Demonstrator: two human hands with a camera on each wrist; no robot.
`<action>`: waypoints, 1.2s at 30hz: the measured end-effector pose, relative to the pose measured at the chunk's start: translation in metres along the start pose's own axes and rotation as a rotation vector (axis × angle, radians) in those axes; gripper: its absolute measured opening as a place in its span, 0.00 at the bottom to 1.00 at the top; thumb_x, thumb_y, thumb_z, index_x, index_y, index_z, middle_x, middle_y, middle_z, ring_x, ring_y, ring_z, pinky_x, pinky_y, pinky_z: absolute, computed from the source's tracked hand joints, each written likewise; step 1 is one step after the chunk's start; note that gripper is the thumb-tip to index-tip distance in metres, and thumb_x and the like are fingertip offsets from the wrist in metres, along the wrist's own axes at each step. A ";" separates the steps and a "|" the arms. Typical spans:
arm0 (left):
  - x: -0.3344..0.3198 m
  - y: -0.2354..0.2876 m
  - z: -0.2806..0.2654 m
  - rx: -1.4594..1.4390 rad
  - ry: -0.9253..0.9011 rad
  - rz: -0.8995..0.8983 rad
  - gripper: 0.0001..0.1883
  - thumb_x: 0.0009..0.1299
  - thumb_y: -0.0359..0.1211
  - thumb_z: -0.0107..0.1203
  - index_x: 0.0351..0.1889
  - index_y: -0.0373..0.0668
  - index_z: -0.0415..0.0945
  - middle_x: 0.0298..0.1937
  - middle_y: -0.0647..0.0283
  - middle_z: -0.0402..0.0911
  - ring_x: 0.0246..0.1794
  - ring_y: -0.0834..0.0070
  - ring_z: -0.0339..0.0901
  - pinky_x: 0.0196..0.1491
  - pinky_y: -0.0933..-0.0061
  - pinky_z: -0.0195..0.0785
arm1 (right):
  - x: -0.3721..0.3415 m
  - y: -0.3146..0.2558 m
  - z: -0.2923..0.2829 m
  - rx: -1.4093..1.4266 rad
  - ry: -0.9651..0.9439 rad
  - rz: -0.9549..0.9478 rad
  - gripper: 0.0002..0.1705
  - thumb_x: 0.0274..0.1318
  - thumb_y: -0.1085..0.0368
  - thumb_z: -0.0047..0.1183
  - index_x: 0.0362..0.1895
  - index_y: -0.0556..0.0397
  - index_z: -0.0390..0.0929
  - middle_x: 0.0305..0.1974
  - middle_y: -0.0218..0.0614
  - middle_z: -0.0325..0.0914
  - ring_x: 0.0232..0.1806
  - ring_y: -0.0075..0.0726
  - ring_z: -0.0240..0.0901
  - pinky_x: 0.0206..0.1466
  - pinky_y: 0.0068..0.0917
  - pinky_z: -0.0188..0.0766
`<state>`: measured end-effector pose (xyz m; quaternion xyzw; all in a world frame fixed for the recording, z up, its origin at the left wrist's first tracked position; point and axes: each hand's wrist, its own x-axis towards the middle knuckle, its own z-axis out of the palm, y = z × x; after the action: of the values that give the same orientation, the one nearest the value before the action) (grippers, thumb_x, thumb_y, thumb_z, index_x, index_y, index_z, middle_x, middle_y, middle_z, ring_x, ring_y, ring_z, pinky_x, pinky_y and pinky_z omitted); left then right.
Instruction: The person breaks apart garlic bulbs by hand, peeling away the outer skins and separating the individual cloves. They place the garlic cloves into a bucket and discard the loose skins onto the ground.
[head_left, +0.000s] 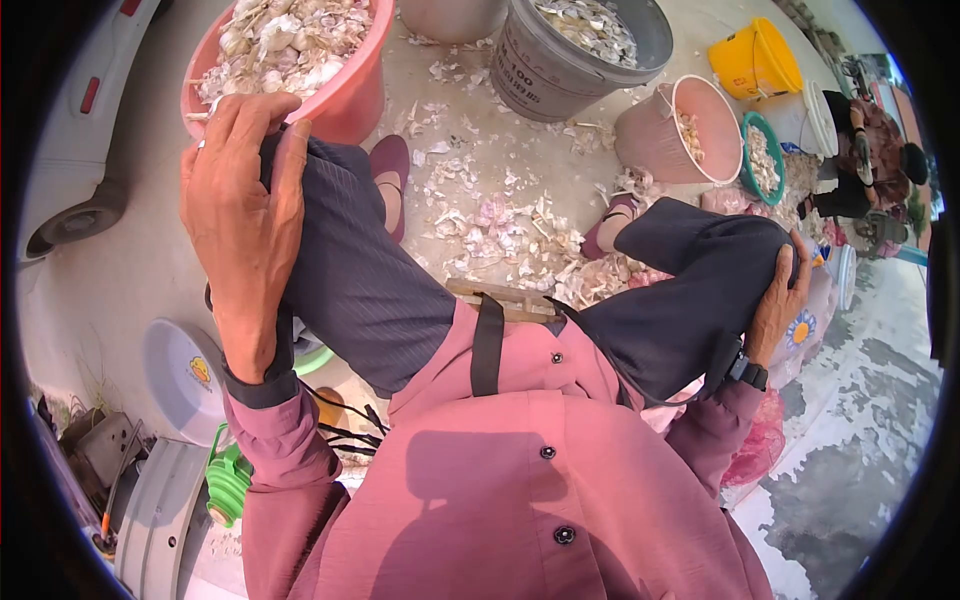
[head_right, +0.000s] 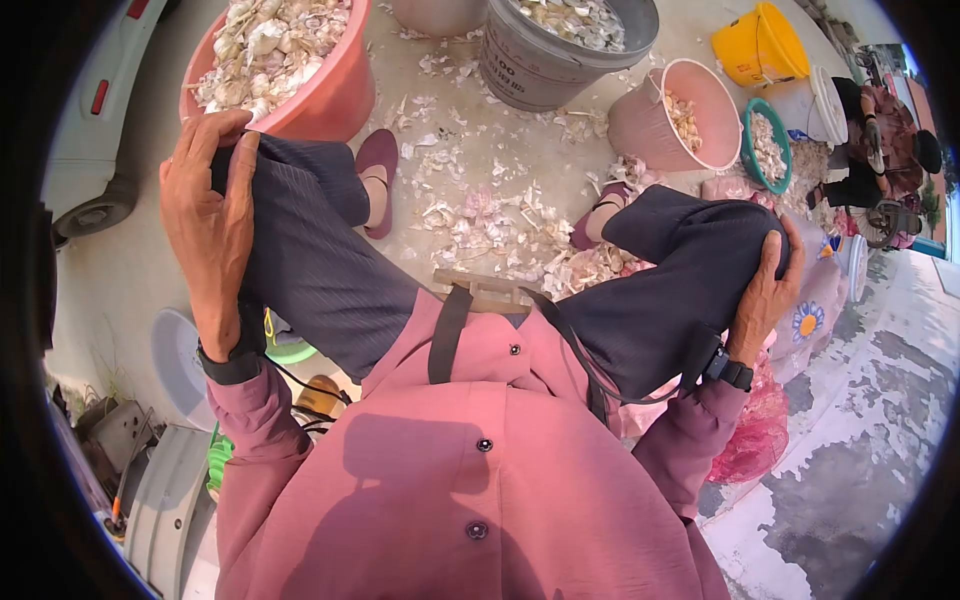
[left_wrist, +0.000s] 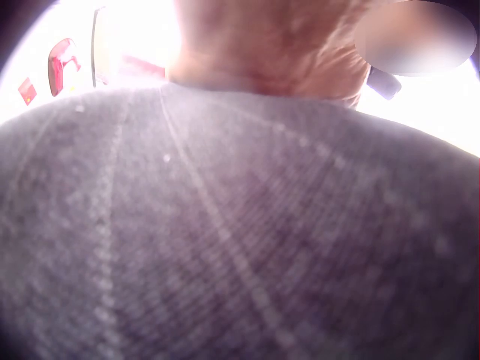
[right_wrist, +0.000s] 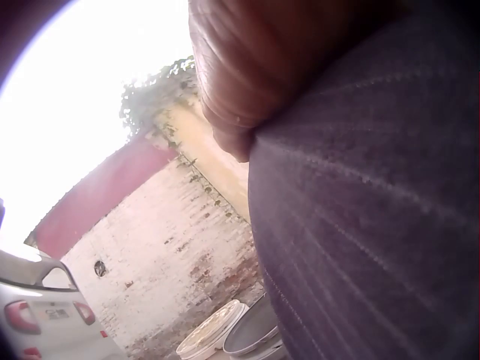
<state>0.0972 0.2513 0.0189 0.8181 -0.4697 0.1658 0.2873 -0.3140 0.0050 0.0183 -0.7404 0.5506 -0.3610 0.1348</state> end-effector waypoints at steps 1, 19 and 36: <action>-0.001 -0.002 0.001 -0.001 -0.004 -0.011 0.07 0.66 0.30 0.59 0.41 0.44 0.79 0.38 0.65 0.80 0.39 0.70 0.77 0.45 0.70 0.61 | -0.001 0.005 -0.004 -0.006 0.034 0.037 0.22 0.69 0.55 0.49 0.58 0.56 0.75 0.56 0.39 0.75 0.57 0.35 0.70 0.63 0.27 0.62; -0.015 -0.021 -0.005 0.004 0.083 0.020 0.07 0.65 0.31 0.59 0.40 0.44 0.79 0.38 0.68 0.81 0.38 0.72 0.79 0.43 0.71 0.60 | 0.003 -0.005 -0.003 0.093 -0.003 -0.069 0.24 0.73 0.54 0.39 0.59 0.58 0.74 0.57 0.40 0.74 0.59 0.35 0.68 0.65 0.29 0.60; -0.035 -0.013 -0.027 0.093 0.020 -0.197 0.07 0.66 0.29 0.58 0.41 0.43 0.79 0.37 0.66 0.80 0.38 0.73 0.79 0.47 0.72 0.61 | 0.013 -0.107 0.138 0.279 -0.412 -0.426 0.17 0.63 0.60 0.51 0.54 0.51 0.78 0.53 0.38 0.77 0.60 0.40 0.69 0.68 0.32 0.55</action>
<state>0.0907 0.2969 0.0166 0.8710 -0.3760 0.1666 0.2688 -0.1407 0.0045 -0.0100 -0.8708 0.2899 -0.2958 0.2649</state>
